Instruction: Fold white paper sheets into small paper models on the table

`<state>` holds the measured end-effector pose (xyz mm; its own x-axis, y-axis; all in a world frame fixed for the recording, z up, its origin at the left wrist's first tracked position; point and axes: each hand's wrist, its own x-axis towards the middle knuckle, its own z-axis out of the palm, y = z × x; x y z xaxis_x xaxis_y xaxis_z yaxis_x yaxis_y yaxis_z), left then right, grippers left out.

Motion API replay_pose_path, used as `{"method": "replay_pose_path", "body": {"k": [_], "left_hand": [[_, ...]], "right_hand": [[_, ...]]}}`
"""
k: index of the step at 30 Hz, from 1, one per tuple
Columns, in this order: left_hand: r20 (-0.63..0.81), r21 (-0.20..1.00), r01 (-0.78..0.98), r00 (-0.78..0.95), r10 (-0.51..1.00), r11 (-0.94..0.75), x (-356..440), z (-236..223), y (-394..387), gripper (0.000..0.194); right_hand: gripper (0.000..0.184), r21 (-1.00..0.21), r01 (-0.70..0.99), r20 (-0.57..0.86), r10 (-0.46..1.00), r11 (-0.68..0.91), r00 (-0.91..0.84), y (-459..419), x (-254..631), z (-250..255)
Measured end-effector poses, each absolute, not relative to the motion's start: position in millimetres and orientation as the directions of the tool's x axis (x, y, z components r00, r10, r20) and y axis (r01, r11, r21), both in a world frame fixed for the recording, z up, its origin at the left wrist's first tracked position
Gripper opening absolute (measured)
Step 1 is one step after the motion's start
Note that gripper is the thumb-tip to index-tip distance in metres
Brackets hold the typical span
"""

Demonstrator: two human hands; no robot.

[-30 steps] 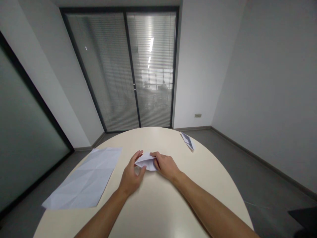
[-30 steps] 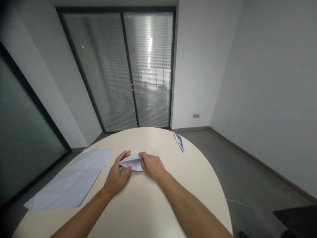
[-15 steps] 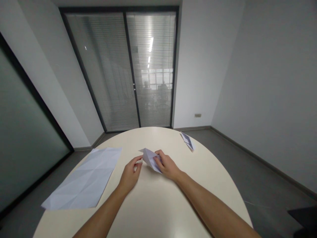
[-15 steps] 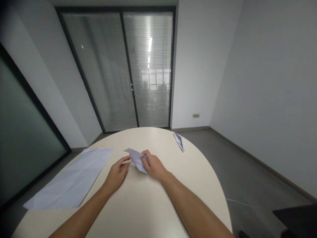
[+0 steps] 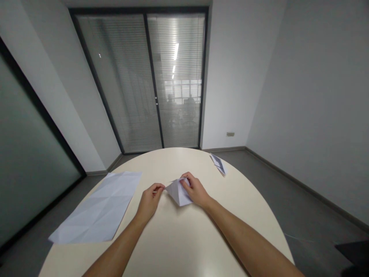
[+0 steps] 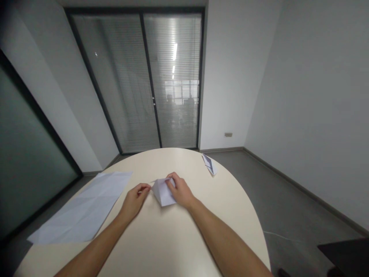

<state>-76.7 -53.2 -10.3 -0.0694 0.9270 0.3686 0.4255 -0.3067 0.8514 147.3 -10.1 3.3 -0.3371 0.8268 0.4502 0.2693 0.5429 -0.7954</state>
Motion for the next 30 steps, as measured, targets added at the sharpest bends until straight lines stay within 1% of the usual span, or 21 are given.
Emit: {"method": "replay_pose_path", "body": {"k": [4, 9, 12, 15, 18, 20, 23, 24, 27, 28, 30], "left_hand": [[0.358, 0.868, 0.397, -0.080, 0.930, -0.300, -75.4, -8.9, -54.2, 0.029], [0.337, 0.860, 0.417, -0.031, 0.941, -0.294, -73.3, -6.9, -56.5, 0.032], [0.323, 0.866, 0.421, -0.055, 0.945, -0.271, -73.2, -9.9, -55.4, 0.038], [0.305, 0.889, 0.378, -0.064, 0.950, -0.260, -73.9, -13.3, -54.4, 0.042], [0.277, 0.914, 0.329, -0.072, 0.958, -0.240, -74.4, -13.0, -55.7, 0.044], [0.262, 0.916, 0.331, -0.069, 0.963, -0.225, -74.5, -10.6, -57.7, 0.046], [0.252, 0.910, 0.350, -0.040, 0.967, -0.223, -73.9, -6.6, -61.6, 0.049], [0.248, 0.906, 0.359, -0.025, 0.968, -0.223, -73.6, -5.5, -63.0, 0.050], [0.234, 0.895, 0.386, 0.024, 0.972, -0.225, -72.0, -2.8, -66.4, 0.053], [0.231, 0.892, 0.391, 0.038, 0.972, -0.227, -71.5, -2.2, -67.2, 0.054], [0.235, 0.886, 0.396, 0.064, 0.970, -0.240, -70.9, -2.2, -67.6, 0.054]], "right_hand": [[0.018, -0.812, 0.184, 0.485, 0.817, 0.553, -0.312, -6.9, 149.3, 5.6], [0.029, -0.860, 0.061, 0.463, 0.825, 0.507, -0.325, -5.2, 150.1, 4.7], [0.032, -0.894, -0.009, 0.422, 0.836, 0.447, -0.352, -2.1, 150.2, -0.2], [0.032, -0.928, -0.052, 0.362, 0.856, 0.370, -0.369, 2.9, 150.2, -5.8], [0.033, -0.961, -0.097, 0.278, 0.899, 0.260, -0.338, 7.4, 149.2, -9.5], [0.033, -0.975, -0.118, 0.216, 0.925, 0.188, -0.312, 8.8, 148.3, -9.9], [0.044, -0.987, -0.149, 0.106, 0.940, 0.060, -0.325, 7.6, 147.6, -8.0], [0.047, -0.987, -0.153, 0.088, 0.939, 0.039, -0.332, 6.5, 147.7, -7.0], [0.053, -0.991, -0.119, 0.099, 0.932, 0.061, -0.349, 3.0, 148.7, -4.2], [0.057, -0.992, -0.102, 0.107, 0.925, 0.075, -0.364, 1.9, 149.1, -3.5], [0.073, -0.993, -0.083, 0.115, 0.908, 0.089, -0.404, 0.2, 149.6, -2.3]]}}
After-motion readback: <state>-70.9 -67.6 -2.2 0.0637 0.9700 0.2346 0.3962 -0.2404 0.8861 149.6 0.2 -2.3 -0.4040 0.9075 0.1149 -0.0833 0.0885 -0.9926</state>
